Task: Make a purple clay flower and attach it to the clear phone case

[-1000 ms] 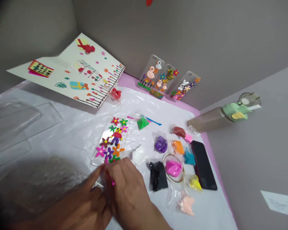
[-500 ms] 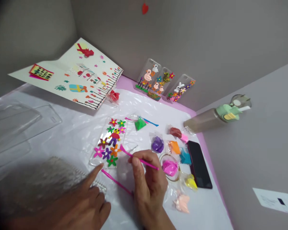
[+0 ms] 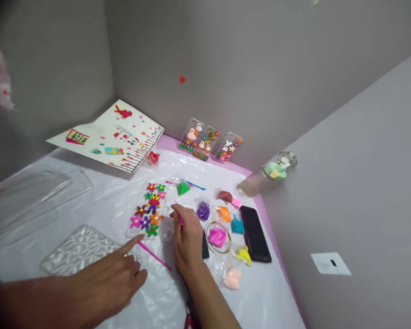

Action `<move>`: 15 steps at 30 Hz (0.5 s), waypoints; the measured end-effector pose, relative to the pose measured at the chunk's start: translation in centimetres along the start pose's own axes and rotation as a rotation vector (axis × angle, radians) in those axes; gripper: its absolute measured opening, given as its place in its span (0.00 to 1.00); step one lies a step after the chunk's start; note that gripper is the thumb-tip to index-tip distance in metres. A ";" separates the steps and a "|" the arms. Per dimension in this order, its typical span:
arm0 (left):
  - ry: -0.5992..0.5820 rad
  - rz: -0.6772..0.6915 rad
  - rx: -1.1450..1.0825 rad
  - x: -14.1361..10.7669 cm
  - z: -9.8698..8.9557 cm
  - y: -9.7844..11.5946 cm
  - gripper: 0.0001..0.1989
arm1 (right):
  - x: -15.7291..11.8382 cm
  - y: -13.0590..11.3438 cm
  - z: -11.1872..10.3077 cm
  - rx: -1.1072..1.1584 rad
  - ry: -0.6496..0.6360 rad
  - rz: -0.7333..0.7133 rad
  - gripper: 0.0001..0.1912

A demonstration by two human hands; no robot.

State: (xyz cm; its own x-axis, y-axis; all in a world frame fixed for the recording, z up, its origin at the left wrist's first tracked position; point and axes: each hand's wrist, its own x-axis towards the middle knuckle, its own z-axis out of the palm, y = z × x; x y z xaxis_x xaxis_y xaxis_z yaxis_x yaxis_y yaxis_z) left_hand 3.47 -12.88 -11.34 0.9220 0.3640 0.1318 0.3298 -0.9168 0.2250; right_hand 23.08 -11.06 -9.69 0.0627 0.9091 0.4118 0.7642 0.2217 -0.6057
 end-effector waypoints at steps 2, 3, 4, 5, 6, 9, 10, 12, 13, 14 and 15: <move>-0.002 0.015 -0.062 0.0 -0.8 -0.3 0.08 | 0.0 0.2 0.2 -0.128 -0.069 -0.062 0.16; 0.003 0.005 -0.113 -0.2 -1.5 -0.7 0.07 | 0.0 0.2 0.3 -0.167 -0.095 -0.081 0.16; 0.010 -0.017 -0.182 -0.3 -2.4 -1.2 0.06 | 0.0 0.2 0.4 -0.189 -0.112 -0.094 0.17; 0.035 -0.081 -0.272 -0.5 -3.4 -2.0 0.06 | 0.1 0.2 0.6 -0.201 -0.125 -0.103 0.17; 0.057 -0.192 -0.384 -0.7 -4.4 -2.9 0.04 | 0.1 0.1 0.7 -0.218 -0.139 -0.109 0.17; 0.166 -0.565 -0.718 -0.9 -6.5 -6.7 0.05 | 0.1 -0.2 1.0 -0.262 -0.182 -0.115 0.17; 0.194 -0.613 -0.739 -0.9 -6.7 -8.1 0.05 | 0.1 -0.4 1.0 -0.274 -0.194 -0.114 0.16; 0.236 -0.695 -0.816 -0.6 -6.4 -10.4 0.12 | 0.1 -0.8 1.0 -0.292 -0.211 -0.115 0.15; 0.250 -0.716 -0.869 -0.3 -6.0 -11.3 0.14 | 0.1 -0.9 1.0 -0.301 -0.215 -0.116 0.14; 0.251 -0.722 -0.929 0.0 -5.6 -12.0 0.15 | 0.0 -1.1 1.1 -0.309 -0.215 -0.118 0.14; 0.255 -0.726 -0.979 0.4 -5.2 -12.4 0.14 | 0.0 -1.2 1.1 -0.317 -0.212 -0.121 0.14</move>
State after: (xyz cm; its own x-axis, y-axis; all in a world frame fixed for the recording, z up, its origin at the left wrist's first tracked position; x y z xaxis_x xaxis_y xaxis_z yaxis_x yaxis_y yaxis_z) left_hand -1.29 -0.45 -9.05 0.4882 0.8569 -0.1653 0.3557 -0.0224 0.9343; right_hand 21.47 -10.92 -9.70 -0.1486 0.9432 0.2973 0.9201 0.2420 -0.3079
